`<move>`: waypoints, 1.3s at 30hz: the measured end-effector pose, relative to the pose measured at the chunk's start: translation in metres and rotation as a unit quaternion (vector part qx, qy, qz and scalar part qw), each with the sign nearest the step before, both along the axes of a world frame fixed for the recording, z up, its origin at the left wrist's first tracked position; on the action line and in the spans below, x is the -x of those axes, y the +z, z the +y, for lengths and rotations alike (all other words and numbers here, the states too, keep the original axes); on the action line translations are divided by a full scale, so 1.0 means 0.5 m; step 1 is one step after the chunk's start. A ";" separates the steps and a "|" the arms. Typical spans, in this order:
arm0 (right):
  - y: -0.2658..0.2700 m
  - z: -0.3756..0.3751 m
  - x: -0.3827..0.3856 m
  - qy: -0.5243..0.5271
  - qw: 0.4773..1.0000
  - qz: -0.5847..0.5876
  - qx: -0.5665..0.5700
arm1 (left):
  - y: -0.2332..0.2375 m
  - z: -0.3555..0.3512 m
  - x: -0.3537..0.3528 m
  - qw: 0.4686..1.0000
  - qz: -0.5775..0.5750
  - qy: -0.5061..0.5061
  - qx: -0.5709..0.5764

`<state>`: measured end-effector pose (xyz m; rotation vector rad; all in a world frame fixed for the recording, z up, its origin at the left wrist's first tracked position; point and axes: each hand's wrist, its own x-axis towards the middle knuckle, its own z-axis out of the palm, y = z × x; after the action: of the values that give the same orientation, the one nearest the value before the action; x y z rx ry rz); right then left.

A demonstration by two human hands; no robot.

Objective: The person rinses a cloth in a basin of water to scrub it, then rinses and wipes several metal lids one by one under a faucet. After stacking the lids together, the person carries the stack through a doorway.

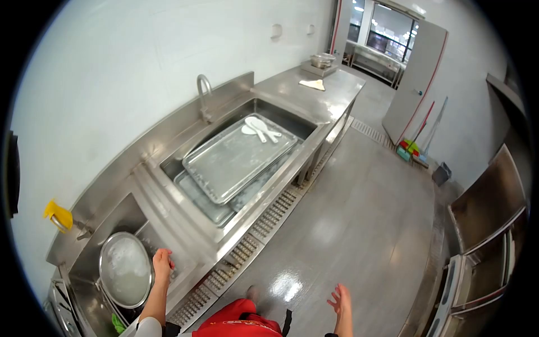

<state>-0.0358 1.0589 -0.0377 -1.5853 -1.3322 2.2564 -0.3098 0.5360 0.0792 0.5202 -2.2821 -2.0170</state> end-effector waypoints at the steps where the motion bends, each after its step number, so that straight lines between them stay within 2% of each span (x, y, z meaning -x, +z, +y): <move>1: -0.035 0.052 0.002 -0.008 1.000 -0.004 0.004 | -0.001 0.050 0.037 1.000 0.007 -0.006 0.002; 2: -0.065 0.102 -0.001 -0.026 0.999 -0.018 0.012 | -0.009 0.093 0.075 0.999 0.004 -0.012 -0.045; 7: -0.132 0.326 -0.043 -0.164 0.985 -0.053 0.009 | -0.019 0.345 0.306 0.996 -0.009 -0.032 -0.079; 10: -0.112 0.439 -0.075 -0.200 0.979 0.027 0.029 | -0.034 0.514 0.442 0.990 -0.033 -0.060 -0.120; 13: -0.161 0.604 -0.068 -0.216 0.973 0.055 0.064 | -0.027 0.682 0.564 0.984 -0.041 -0.113 -0.133; 14: -0.173 0.654 -0.036 -0.209 0.975 0.067 0.021 | -0.050 0.726 0.605 0.982 -0.039 -0.126 -0.135; 17: -0.216 0.860 0.093 -0.172 0.973 0.100 -0.115 | -0.077 0.854 0.698 0.987 -0.063 -0.079 -0.127; 19: -0.203 1.005 0.229 -0.215 0.971 0.066 -0.075 | -0.102 0.918 0.743 0.987 -0.069 -0.045 -0.137; 20: -0.181 1.108 0.352 -0.269 0.963 0.025 0.011 | -0.106 0.951 0.769 0.988 -0.067 -0.028 -0.140; 21: -0.155 1.181 0.467 -0.283 0.953 0.070 0.083 | -0.107 0.979 0.793 0.988 -0.079 -0.016 -0.130; 22: -0.131 1.251 0.604 -0.248 0.968 0.027 0.010 | -0.111 1.004 0.809 0.988 -0.091 -0.001 -0.122; 24: -0.073 1.366 0.870 -0.160 0.976 0.145 0.037 | -0.123 1.035 0.828 0.986 -0.101 0.042 -0.128; 25: -0.032 1.394 1.012 -0.178 0.972 0.151 0.007 | -0.126 1.043 0.835 0.983 -0.098 0.065 -0.139; 26: 0.012 1.419 1.153 -0.143 0.975 0.172 0.005 | -0.127 1.052 0.843 0.980 -0.094 0.086 -0.151; 27: 0.080 1.415 1.292 -0.113 0.978 0.175 0.006 | -0.131 1.055 0.848 0.977 -0.097 0.117 -0.150; 28: 0.095 1.436 1.421 -0.051 0.980 0.192 -0.008 | -0.135 1.056 0.853 0.972 -0.101 0.147 -0.151; 30: 0.195 1.406 1.644 0.006 0.974 0.224 0.009 | -0.163 1.072 0.872 0.965 -0.098 0.187 -0.153; 32: 0.201 1.398 1.833 0.080 0.955 0.284 0.028 | -0.183 1.064 0.904 0.964 -0.090 0.204 -0.147; 34: 0.231 1.360 1.974 0.124 0.956 0.265 0.011 | -0.167 1.091 0.955 0.946 -0.098 0.268 -0.155; 37: 0.211 1.337 2.164 0.181 0.954 0.240 0.023 | -0.179 1.141 0.976 0.932 -0.054 0.318 -0.167; 39: 0.193 1.341 2.282 0.172 0.958 0.229 0.034 | -0.165 1.177 0.975 0.917 -0.069 0.360 -0.155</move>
<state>-1.1769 1.7295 0.0590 -0.7994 -1.4877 2.6653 -0.7972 1.1243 -0.0036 1.3252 -1.4611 -1.9531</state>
